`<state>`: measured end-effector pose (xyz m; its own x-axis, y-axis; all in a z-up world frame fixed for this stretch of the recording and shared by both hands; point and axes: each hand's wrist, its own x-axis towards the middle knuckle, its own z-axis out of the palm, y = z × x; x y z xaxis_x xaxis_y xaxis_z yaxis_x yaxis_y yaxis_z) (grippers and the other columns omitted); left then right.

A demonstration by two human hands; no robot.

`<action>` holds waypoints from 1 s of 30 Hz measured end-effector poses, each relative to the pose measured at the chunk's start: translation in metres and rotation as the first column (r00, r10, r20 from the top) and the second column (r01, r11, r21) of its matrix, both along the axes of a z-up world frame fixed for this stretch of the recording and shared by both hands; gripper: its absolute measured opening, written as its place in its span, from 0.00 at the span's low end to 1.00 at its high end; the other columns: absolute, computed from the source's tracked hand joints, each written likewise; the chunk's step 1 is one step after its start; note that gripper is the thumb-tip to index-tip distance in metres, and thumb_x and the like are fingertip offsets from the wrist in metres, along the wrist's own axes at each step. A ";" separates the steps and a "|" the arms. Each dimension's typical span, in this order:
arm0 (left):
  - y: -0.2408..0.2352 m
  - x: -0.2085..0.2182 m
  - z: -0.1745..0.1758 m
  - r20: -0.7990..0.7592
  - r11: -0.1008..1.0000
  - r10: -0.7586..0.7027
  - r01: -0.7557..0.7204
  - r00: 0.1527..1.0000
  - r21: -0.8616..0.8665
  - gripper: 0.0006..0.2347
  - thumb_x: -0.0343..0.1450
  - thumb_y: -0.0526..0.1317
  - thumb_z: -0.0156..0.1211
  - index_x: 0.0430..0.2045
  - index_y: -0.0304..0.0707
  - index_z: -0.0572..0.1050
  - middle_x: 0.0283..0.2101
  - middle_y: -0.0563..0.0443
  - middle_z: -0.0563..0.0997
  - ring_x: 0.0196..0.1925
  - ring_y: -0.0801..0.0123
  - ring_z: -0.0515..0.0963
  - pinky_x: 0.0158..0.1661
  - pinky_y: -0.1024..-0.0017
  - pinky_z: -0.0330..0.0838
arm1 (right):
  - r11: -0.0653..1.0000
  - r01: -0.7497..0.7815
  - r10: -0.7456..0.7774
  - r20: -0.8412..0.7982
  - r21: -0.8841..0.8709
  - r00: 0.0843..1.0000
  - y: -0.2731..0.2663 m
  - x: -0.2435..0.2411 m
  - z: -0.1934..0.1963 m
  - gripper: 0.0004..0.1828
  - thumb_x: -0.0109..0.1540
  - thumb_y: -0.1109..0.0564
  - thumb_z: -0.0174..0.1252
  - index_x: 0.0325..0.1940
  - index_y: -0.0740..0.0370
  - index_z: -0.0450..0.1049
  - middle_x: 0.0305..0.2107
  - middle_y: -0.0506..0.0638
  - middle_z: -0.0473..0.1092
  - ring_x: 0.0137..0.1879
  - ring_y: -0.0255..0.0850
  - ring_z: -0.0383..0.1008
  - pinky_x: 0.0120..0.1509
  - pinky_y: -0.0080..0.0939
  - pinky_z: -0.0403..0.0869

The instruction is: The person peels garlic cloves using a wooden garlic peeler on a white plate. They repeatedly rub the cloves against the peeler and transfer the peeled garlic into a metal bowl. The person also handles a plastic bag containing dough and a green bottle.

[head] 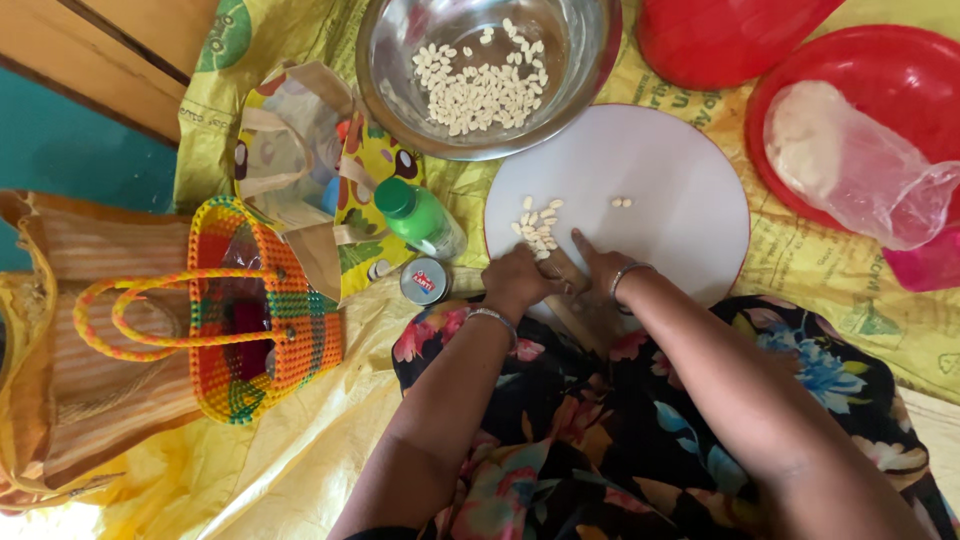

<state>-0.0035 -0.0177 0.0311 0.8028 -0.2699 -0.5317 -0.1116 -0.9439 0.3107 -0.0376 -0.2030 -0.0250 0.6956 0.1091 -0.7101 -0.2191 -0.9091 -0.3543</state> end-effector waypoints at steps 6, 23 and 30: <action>-0.004 0.006 -0.006 0.021 0.996 -0.063 0.061 0.998 0.070 0.32 0.56 0.65 0.71 0.47 0.43 0.76 0.49 0.45 0.82 0.56 0.52 0.80 0.53 0.55 0.73 | 1.000 -0.003 0.003 -0.009 0.003 1.000 0.001 0.002 0.003 0.79 0.47 0.38 0.75 0.82 0.45 0.21 0.52 0.70 0.74 0.60 0.60 0.76 0.66 0.52 0.73; 0.012 0.015 -0.065 0.050 0.995 0.046 -0.041 0.998 -0.092 0.19 0.72 0.57 0.51 0.48 0.48 0.77 0.51 0.42 0.82 0.55 0.43 0.79 0.54 0.51 0.72 | 1.000 0.021 -0.021 -0.003 0.000 1.000 0.002 -0.003 0.010 0.79 0.46 0.40 0.78 0.82 0.39 0.24 0.58 0.67 0.71 0.64 0.58 0.73 0.69 0.52 0.71; 0.013 0.009 -0.033 -0.035 0.996 -0.085 0.084 0.996 -0.025 0.29 0.61 0.59 0.64 0.50 0.40 0.72 0.51 0.42 0.83 0.56 0.49 0.80 0.57 0.57 0.73 | 1.000 -0.008 0.008 0.001 -0.016 1.000 0.001 -0.001 0.009 0.79 0.46 0.39 0.78 0.82 0.40 0.24 0.58 0.67 0.70 0.64 0.58 0.72 0.70 0.51 0.70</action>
